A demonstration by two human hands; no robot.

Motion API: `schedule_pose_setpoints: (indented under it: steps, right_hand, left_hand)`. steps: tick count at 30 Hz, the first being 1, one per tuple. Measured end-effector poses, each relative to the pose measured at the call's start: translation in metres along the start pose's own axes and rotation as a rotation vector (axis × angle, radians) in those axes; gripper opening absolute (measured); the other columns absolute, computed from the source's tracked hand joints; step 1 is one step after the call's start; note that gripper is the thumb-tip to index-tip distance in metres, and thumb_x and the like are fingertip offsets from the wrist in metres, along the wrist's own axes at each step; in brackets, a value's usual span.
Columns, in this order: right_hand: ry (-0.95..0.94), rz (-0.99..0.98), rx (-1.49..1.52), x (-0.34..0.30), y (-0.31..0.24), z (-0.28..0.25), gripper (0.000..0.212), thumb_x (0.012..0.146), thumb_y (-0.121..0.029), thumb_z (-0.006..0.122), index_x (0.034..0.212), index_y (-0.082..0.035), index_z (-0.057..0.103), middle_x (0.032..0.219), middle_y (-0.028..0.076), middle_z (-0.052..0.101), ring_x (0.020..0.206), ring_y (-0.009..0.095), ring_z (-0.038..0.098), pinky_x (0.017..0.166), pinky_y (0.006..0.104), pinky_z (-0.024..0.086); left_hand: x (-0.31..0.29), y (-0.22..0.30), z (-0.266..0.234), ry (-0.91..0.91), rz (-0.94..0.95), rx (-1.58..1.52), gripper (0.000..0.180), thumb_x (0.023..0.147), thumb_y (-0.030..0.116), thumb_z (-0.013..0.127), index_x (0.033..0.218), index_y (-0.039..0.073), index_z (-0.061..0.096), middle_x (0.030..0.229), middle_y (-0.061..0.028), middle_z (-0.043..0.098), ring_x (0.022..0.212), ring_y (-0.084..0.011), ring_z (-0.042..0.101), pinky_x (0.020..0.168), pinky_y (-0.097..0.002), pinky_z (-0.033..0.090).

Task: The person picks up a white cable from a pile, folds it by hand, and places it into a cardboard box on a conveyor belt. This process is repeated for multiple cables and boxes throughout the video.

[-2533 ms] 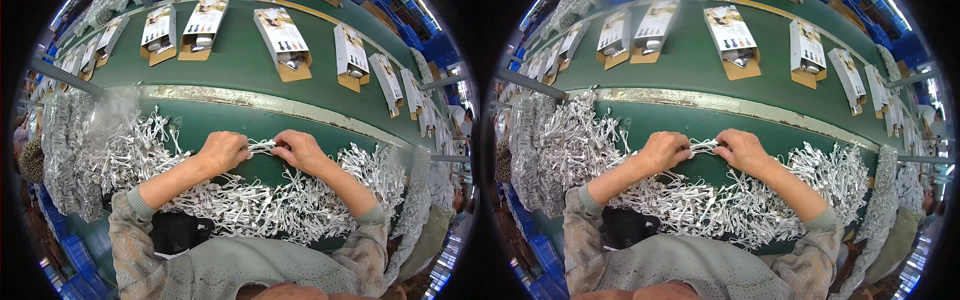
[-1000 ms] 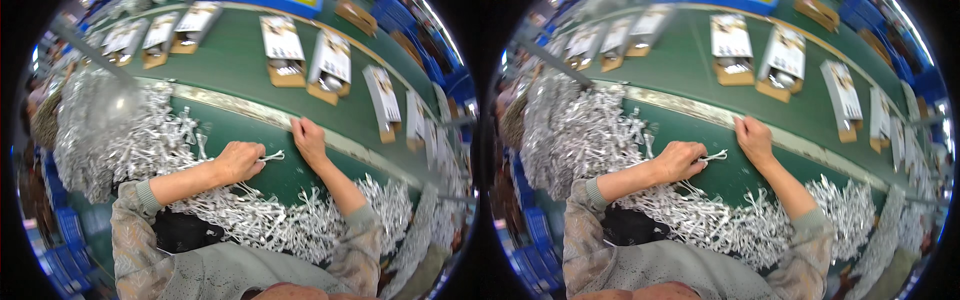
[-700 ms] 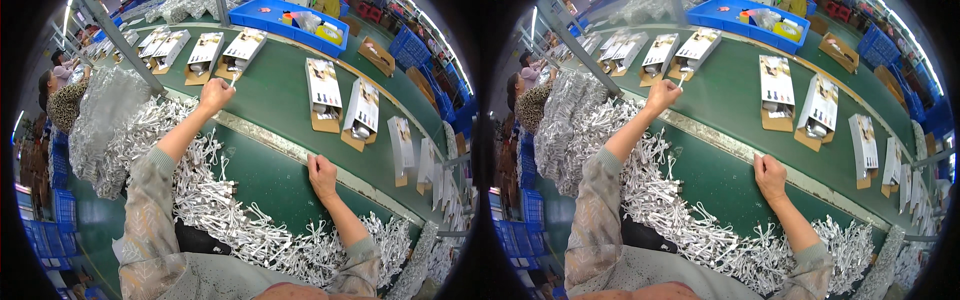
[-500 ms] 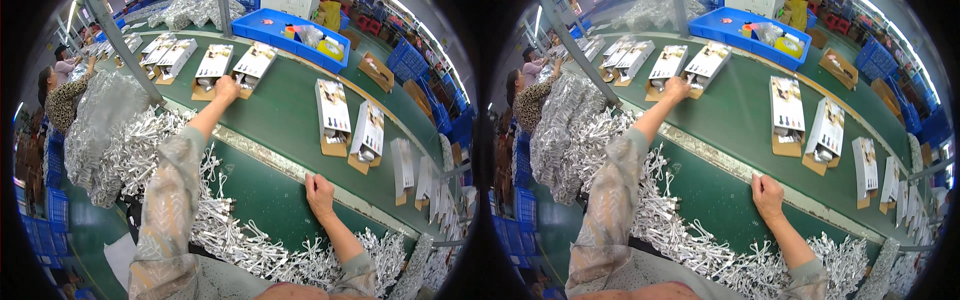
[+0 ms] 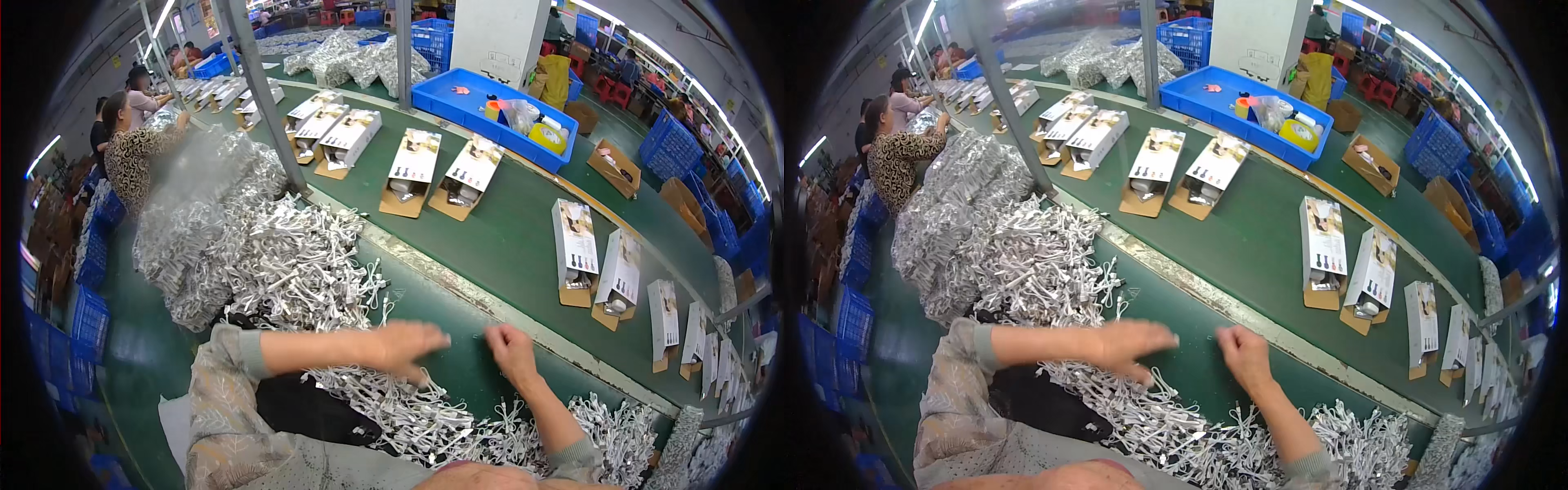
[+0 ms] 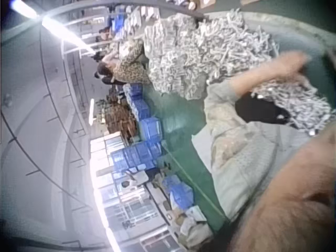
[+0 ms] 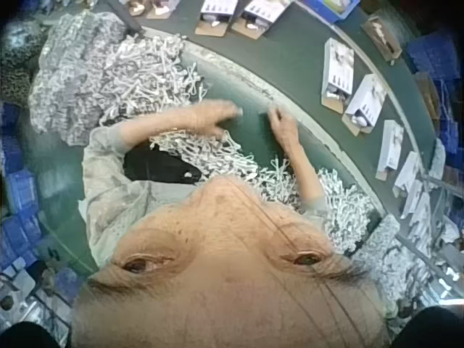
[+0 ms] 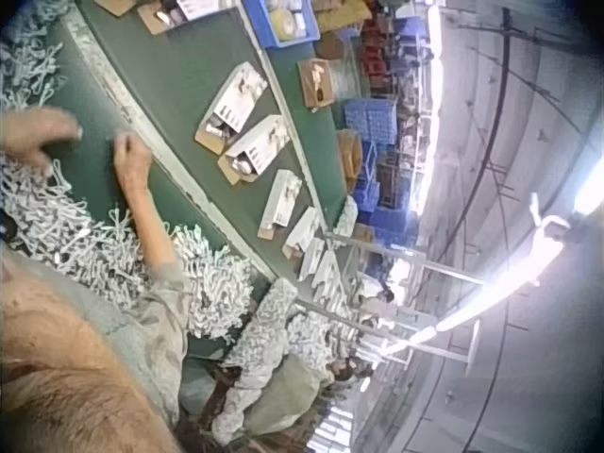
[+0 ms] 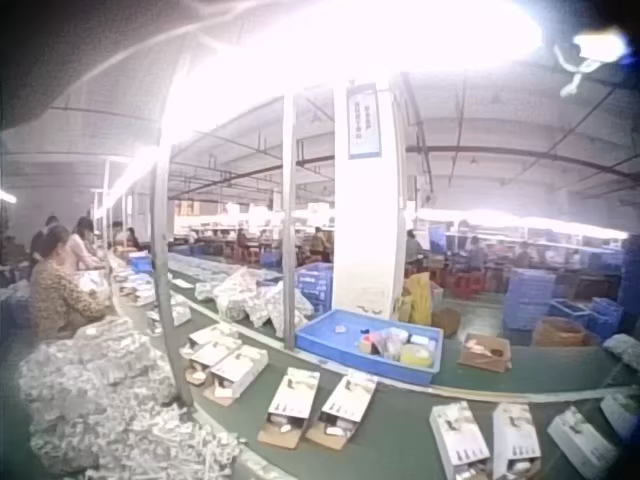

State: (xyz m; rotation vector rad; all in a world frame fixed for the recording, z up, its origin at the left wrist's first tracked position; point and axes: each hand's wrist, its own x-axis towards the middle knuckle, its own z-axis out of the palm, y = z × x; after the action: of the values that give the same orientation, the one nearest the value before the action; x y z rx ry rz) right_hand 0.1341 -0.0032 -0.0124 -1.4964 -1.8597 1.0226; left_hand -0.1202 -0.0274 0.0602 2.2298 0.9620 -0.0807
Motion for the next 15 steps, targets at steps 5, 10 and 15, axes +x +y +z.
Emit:
schedule_pose_setpoints:
  steps: [5, 10, 15]
  right_hand:
    - [-0.862, -0.124, -0.146, -0.060, -0.056, -0.004, 0.065, 0.073, -0.043, 0.071, 0.121, -0.004, 0.051, 0.108, 0.018, 0.061, 0.100, 0.031, 0.060, 0.086, 0.0373, 0.047]
    - [-0.637, -0.102, -0.296, -0.074, -0.036, 0.007, 0.051, 0.075, -0.033, 0.067, 0.113, -0.002, 0.053, 0.093, 0.018, 0.064, 0.088, 0.037, 0.061, 0.077, 0.0436, 0.049]
    - [-0.297, -0.136, -0.233, -0.066, -0.057, -0.011, 0.032, 0.079, -0.025, 0.063, 0.102, -0.003, 0.061, 0.084, 0.019, 0.064, 0.079, 0.036, 0.063, 0.072, 0.0425, 0.049]
  left_hand:
    - [-0.033, 0.028, 0.071, 0.012, 0.096, 0.279, 0.078, 0.065, 0.028, 0.075, 0.129, 0.002, 0.040, 0.122, -0.0148, 0.045, 0.112, -0.0300, 0.046, 0.085, -0.0410, 0.042]
    - [-0.003, 0.029, 0.080, 0.166, 0.058, 0.452, 0.044, 0.069, 0.016, 0.065, 0.110, 0.006, 0.050, 0.094, -0.0074, 0.051, 0.092, -0.0236, 0.053, 0.070, -0.0398, 0.043]
    - [0.013, 0.017, 0.057, 0.286, -0.049, 0.336, 0.027, 0.070, 0.015, 0.063, 0.092, 0.004, 0.053, 0.085, -0.0120, 0.056, 0.081, -0.0309, 0.060, 0.068, -0.0436, 0.047]
